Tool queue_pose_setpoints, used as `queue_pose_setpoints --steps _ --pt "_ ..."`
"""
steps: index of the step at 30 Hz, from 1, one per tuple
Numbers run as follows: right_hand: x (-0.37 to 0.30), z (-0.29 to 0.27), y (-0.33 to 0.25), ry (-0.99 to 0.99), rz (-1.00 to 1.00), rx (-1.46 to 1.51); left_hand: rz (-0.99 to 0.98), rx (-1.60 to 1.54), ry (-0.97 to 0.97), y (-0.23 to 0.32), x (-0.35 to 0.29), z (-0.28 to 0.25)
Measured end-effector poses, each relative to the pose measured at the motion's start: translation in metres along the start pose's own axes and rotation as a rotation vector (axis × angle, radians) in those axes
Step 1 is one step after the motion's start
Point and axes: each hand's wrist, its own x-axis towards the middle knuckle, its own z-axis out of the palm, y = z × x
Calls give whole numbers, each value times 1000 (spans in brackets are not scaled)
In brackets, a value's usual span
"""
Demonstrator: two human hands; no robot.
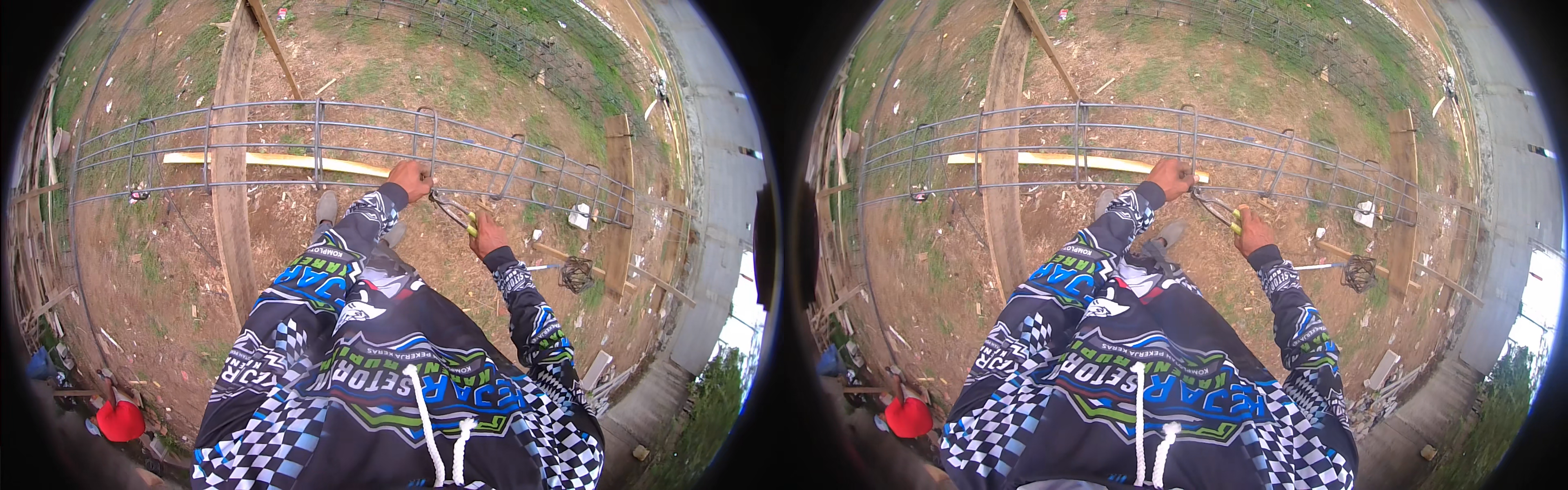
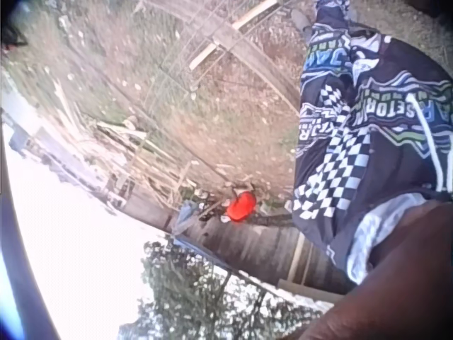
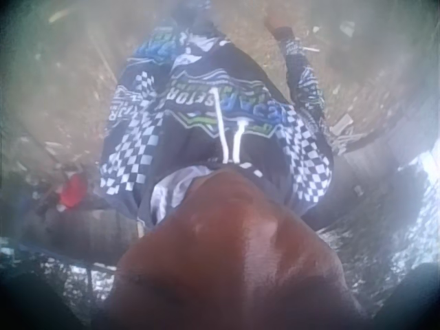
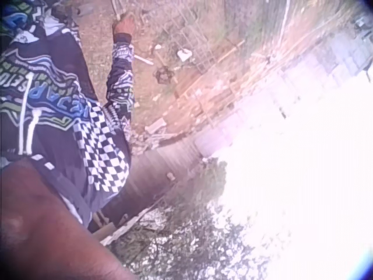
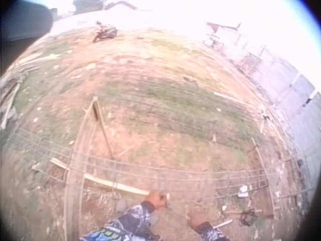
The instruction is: The person uses pliers to twist wire ties around the intersections of a rebar cage laid on the ground. They repeatedly pick up wire ties, wrap them around the bars, and twist them tight to secure the structure. Another person briefly approaches and observes the work.
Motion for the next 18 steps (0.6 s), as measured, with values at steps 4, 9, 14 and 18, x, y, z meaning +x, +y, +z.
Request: queue_pose_setpoints --steps 4,9,14,18 --pt "-8 15 -10 54 -18 81 -8 37 5 4 3 -5" --pt "-28 21 -35 -1097 466 1961 -44 2 -48 4 3 -1" --pt "-23 25 -44 -452 544 1068 -15 6 -32 11 0 -7" --pt "-27 18 -57 -379 477 1052 -49 5 -53 11 -3 -5"
